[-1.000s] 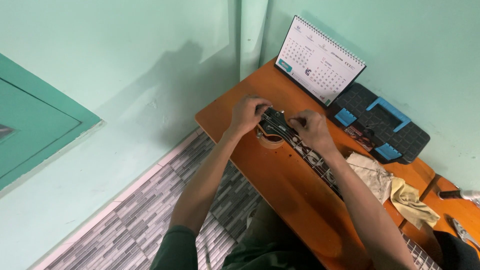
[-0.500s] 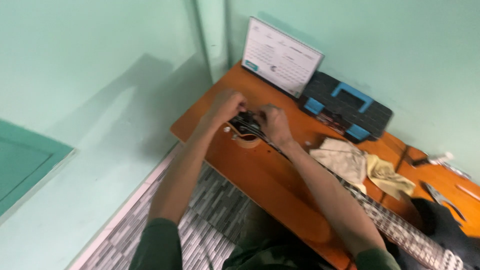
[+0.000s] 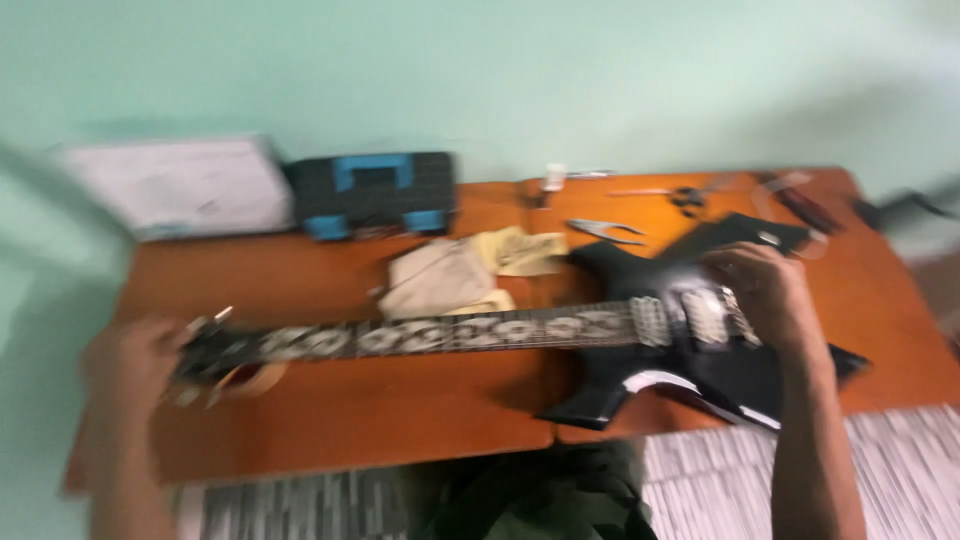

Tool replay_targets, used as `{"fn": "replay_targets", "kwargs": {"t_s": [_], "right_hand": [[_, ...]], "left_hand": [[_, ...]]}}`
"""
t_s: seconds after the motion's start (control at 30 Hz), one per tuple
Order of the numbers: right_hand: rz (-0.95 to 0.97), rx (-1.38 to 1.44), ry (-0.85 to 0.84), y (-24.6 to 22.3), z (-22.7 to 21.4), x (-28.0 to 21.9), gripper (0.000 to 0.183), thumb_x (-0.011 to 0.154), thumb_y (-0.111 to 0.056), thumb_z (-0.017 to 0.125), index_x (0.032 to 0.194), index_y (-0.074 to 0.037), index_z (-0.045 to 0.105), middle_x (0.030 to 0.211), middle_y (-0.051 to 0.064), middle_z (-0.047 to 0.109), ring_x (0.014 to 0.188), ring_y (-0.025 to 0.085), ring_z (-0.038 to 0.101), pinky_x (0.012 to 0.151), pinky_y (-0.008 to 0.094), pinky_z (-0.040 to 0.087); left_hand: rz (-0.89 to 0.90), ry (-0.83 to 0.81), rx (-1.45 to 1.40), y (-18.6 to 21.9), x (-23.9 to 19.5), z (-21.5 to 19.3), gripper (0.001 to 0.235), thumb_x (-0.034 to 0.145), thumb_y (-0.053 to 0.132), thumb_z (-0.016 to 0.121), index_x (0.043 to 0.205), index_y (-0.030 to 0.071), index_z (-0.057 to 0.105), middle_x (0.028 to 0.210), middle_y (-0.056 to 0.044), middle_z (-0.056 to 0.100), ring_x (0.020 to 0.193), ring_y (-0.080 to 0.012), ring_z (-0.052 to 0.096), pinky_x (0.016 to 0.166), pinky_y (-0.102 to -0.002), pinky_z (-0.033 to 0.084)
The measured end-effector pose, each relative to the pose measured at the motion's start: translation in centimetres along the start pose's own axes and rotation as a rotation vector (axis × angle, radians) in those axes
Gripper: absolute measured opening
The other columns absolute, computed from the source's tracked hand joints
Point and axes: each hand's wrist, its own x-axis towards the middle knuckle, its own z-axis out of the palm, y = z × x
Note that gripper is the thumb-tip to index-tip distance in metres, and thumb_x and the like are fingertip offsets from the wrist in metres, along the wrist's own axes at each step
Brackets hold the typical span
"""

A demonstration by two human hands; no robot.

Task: The person strings a black electric guitar by hand, threading strings through the headstock and tuning pegs. They repeatedly adjust the strings at the headstock and pluck them near the bridge to check tension. The guitar rests on a wooden table with tools and a cloth nearby.

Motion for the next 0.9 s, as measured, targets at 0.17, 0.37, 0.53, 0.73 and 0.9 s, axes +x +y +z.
{"fn": "replay_targets", "kwargs": {"t_s": [0.17,0.37,0.53,0.73,0.9], "right_hand": [[0.231,0.014,0.01,8.1,-2.2,-6.7,0.021,0.093,-0.003,0.075,0.111,-0.014,0.076,0.111,0.004,0.074,0.091,0.016,0.066,0.072,0.029,0.048],[0.068,-0.038,0.03,11.3,0.7,-6.0,0.016,0.086,-0.019,0.083,0.099,-0.011,0.077,0.109,0.005,0.073,0.101,0.02,0.068,0.09,0.033,0.053],[-0.03,-0.167,-0.208,12.4,1.8,-4.4,0.013,0.093,-0.033,0.069,0.093,-0.021,0.074,0.123,0.003,0.065,0.115,0.032,0.06,0.102,0.045,0.045],[-0.299,0.009,-0.368,1.3,9.1,1.2,0.003,0.094,-0.013,0.062,0.094,-0.014,0.065,0.113,0.006,0.066,0.1,0.026,0.062,0.085,0.04,0.049],[-0.06,0.302,-0.725,-15.5,18.5,7.5,0.024,0.097,-0.025,0.064,0.108,-0.003,0.066,0.098,0.025,0.074,0.104,0.05,0.069,0.087,0.056,0.053]], "left_hand": [[-0.003,0.01,-0.087,-1.8,-0.8,3.3,0.018,0.093,0.012,0.078,0.111,0.018,0.081,0.114,0.0,0.078,0.098,-0.0255,0.073,0.089,-0.036,0.054],[-0.024,0.014,-0.224,0.3,-1.0,2.5,0.011,0.102,-0.005,0.077,0.112,-0.002,0.081,0.116,-0.016,0.076,0.104,-0.0288,0.069,0.094,-0.038,0.053],[-0.063,0.089,0.059,-2.3,-1.2,4.1,0.019,0.096,0.023,0.079,0.114,0.028,0.084,0.112,0.005,0.079,0.088,-0.0252,0.072,0.077,-0.036,0.05],[-0.15,0.071,-0.171,3.8,-0.6,-1.7,0.01,0.092,0.01,0.071,0.095,0.012,0.08,0.096,-0.006,0.076,0.086,-0.0308,0.069,0.076,-0.042,0.048],[-0.328,0.025,-0.458,5.5,0.2,-3.3,0.032,0.08,-0.012,0.075,0.108,0.005,0.077,0.103,-0.018,0.072,0.113,-0.0411,0.066,0.102,-0.048,0.047]]}}
